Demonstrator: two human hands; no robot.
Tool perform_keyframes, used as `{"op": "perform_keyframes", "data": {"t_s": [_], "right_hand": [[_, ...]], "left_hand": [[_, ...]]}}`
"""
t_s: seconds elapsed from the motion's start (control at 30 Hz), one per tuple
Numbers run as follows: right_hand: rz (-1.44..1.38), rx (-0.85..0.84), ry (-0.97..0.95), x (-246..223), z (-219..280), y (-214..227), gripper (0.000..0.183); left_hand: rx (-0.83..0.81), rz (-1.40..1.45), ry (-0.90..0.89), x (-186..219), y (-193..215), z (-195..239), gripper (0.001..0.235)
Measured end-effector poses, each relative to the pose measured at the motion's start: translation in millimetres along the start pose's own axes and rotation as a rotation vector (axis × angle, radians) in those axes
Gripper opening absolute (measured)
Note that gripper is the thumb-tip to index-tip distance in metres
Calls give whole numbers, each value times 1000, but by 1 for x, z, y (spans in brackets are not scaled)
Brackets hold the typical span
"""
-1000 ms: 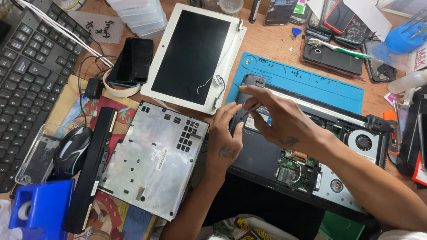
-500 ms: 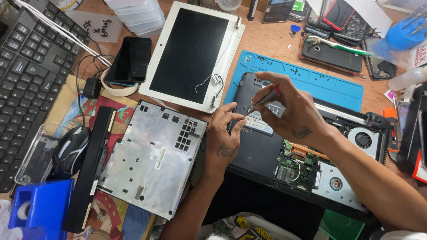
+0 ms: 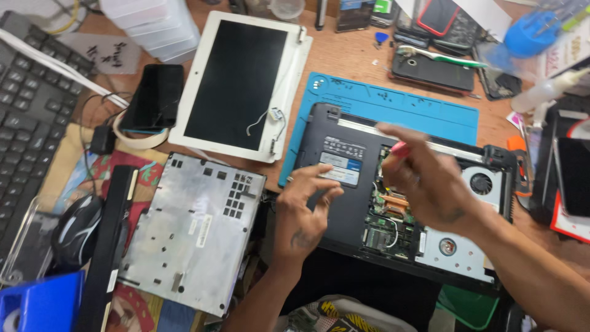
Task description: The person uses a screwdriver to remove screws from the bottom panel of a laptop. They then lift off the panel to expose the internal components, including the fan and heat sink, and disconnect a small cable.
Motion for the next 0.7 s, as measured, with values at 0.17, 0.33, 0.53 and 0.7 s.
{"op": "perform_keyframes", "data": {"t_s": [0.17,0.33,0.53,0.7], "right_hand": [[-98,-271,36,-10,34,-27,42],[-205,-205,140,-16,38,-14,18],[-282,-186,144,-9,39,-4,19],[-80,-99,149,16,38,4,20]], "left_hand": [[-366,246,184,-1,-37,28,13],[-504,500,243,-1,-55,41,10],[-501,489,268,-1,-64,45,26],[-412,468,230,4,-63,31,36]]}}
Point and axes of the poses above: each hand's wrist, its own z-axis away from the middle knuckle, its own y-axis out of the back of the hand, x = y × z, the point moved 10 cm from there along -z, towards the middle knuckle, and after that the axes turned 11 degrees about x, right-handed, at the moved point
